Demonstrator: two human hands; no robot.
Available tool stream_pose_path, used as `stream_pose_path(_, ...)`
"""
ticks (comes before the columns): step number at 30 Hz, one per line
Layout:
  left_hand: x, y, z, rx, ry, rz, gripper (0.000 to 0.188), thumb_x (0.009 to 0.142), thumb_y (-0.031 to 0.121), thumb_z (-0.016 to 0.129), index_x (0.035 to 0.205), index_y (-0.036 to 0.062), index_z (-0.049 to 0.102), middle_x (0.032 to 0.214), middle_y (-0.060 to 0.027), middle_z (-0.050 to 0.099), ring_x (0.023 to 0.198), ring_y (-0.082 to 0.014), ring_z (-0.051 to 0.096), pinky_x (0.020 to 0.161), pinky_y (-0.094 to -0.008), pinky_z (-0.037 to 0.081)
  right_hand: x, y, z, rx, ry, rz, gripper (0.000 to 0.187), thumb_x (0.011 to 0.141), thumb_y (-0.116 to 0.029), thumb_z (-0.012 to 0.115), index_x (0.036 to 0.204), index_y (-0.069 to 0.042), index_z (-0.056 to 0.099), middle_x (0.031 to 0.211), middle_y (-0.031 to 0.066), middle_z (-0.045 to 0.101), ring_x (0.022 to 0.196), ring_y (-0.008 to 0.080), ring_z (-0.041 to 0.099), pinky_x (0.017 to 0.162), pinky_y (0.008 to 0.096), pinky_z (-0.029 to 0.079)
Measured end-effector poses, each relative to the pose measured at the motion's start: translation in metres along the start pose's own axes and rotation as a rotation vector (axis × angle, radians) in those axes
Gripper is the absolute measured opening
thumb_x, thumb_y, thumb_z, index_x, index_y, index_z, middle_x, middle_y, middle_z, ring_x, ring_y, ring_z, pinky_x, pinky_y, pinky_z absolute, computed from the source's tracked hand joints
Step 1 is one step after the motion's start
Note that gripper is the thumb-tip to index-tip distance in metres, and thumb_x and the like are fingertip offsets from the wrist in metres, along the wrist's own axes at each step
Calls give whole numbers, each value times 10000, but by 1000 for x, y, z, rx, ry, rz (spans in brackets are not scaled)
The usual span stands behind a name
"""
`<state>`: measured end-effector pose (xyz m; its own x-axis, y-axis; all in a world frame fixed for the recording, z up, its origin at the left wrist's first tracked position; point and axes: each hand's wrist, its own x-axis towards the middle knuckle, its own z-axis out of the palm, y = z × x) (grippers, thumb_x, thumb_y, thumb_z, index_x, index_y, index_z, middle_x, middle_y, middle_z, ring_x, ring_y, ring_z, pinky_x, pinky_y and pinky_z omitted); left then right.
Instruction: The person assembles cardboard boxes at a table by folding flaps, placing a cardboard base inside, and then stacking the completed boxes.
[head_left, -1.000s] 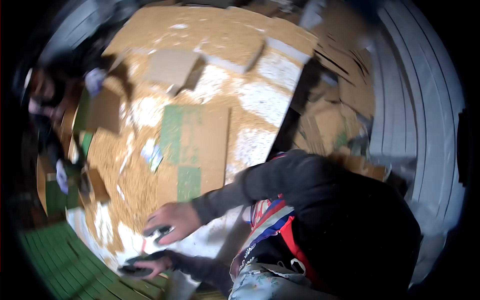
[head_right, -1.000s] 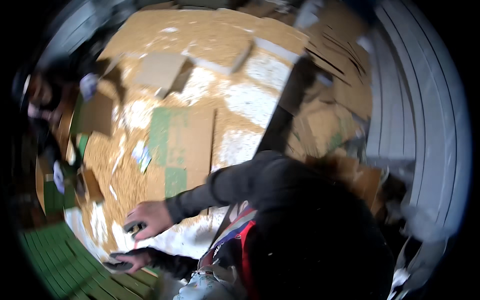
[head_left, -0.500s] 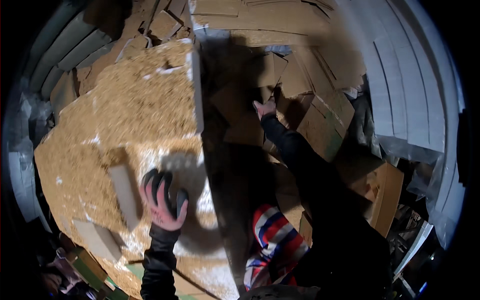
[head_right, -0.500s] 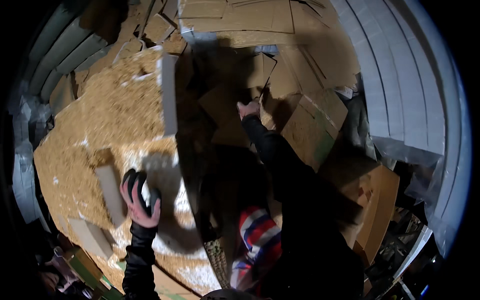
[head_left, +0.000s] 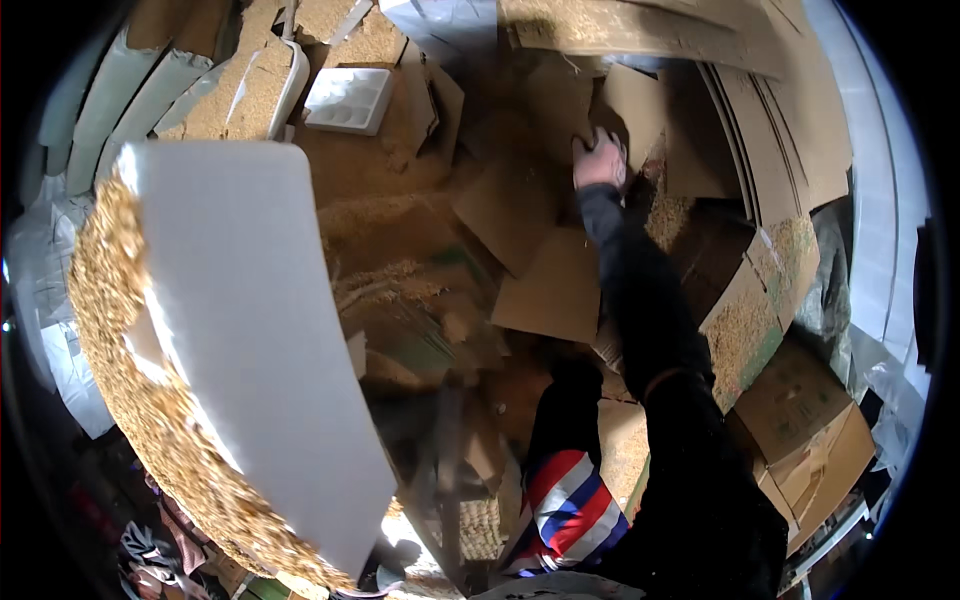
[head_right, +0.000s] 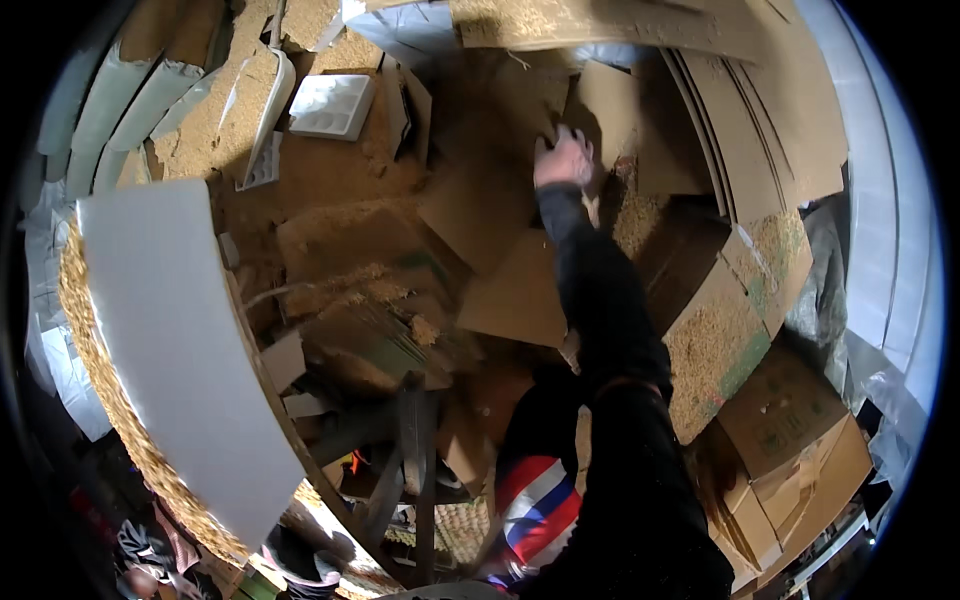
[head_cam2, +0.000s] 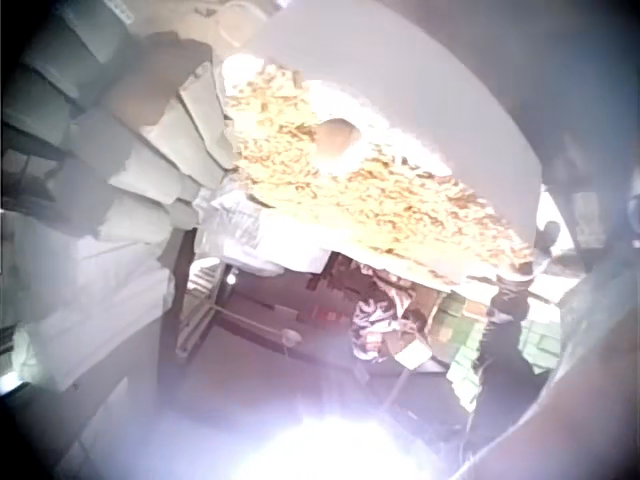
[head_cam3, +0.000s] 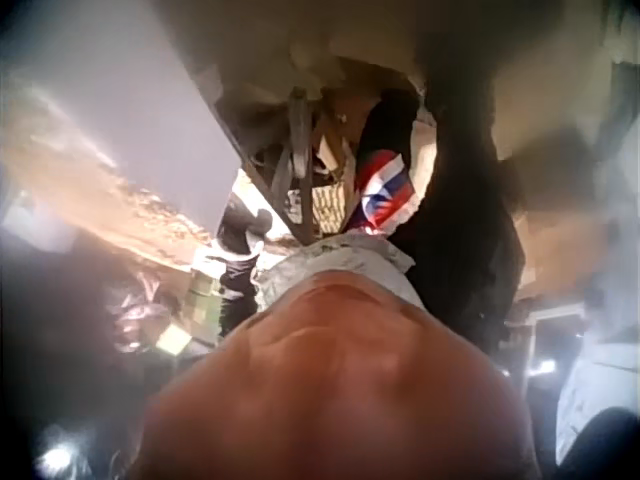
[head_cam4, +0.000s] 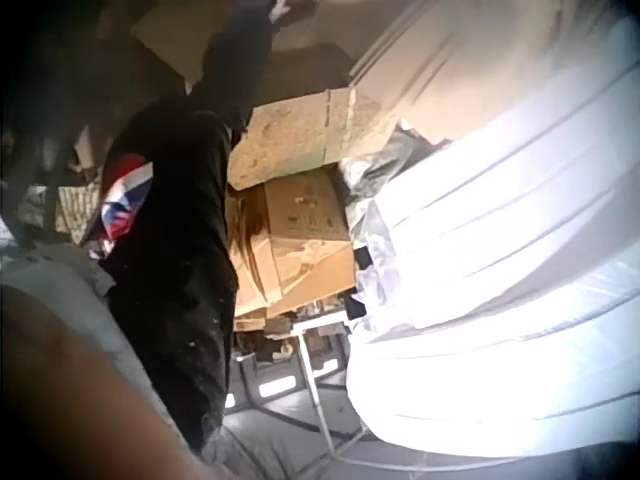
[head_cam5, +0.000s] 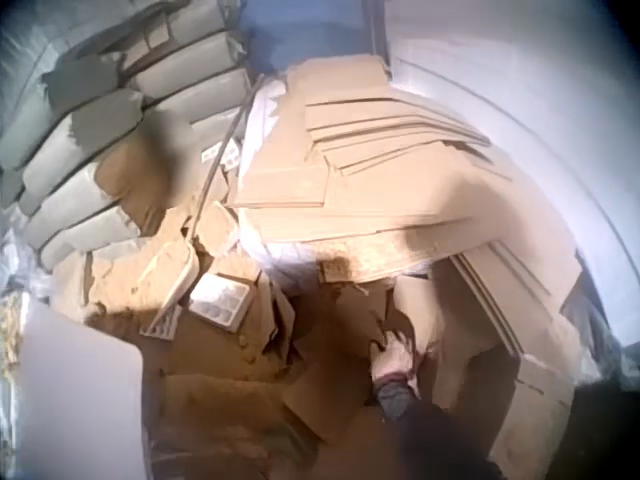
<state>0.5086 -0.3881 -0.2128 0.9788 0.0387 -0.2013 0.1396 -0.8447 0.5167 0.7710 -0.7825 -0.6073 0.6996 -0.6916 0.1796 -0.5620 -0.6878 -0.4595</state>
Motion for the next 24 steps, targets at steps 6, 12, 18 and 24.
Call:
stream_pose_path(6, 23, 1, 20, 167, 31, 176, 813, 658, 448, 645, 1205, -64, 330, 1177, -178, 375, 1081, -277, 396, 910, -412, 324, -38, -73, -91, 327, -96, -472, 267, 642, -200, 651, 883, -105, 588, 914, 111, 534, 901, 313, 485, 755, 412, 400)
stream_pose_path(12, 47, -2, 29, 244, 25, 227, 794, 656, 444, 652, 1194, -53, 344, 1166, -178, 388, 1068, -292, 404, 898, -430, 331, -35, -155, -75, 580, -146, -354, 244, 695, -200, 628, 877, -55, 556, 809, 125, 546, 782, 301, 526, 676, 380, 427)
stream_pose_path(18, 70, 0, 38, 319, -2, 250, 775, 654, 439, 658, 1183, -42, 359, 1156, -179, 402, 1055, -307, 412, 886, -448, 337, -41, -167, 91, 327, -628, 140, 461, 720, -354, 636, 998, 3, 547, 985, 160, 571, 928, 290, 538, 764, 359, 445)
stream_pose_path(24, 86, 3, 47, 363, -35, 241, 757, 651, 435, 664, 1173, -30, 374, 1145, -180, 415, 1042, -322, 421, 873, -466, 344, -50, -157, 203, 264, -433, 618, 591, 589, -415, 663, 1062, -81, 543, 1077, 134, 548, 1076, 325, 439, 877, 372, 400)
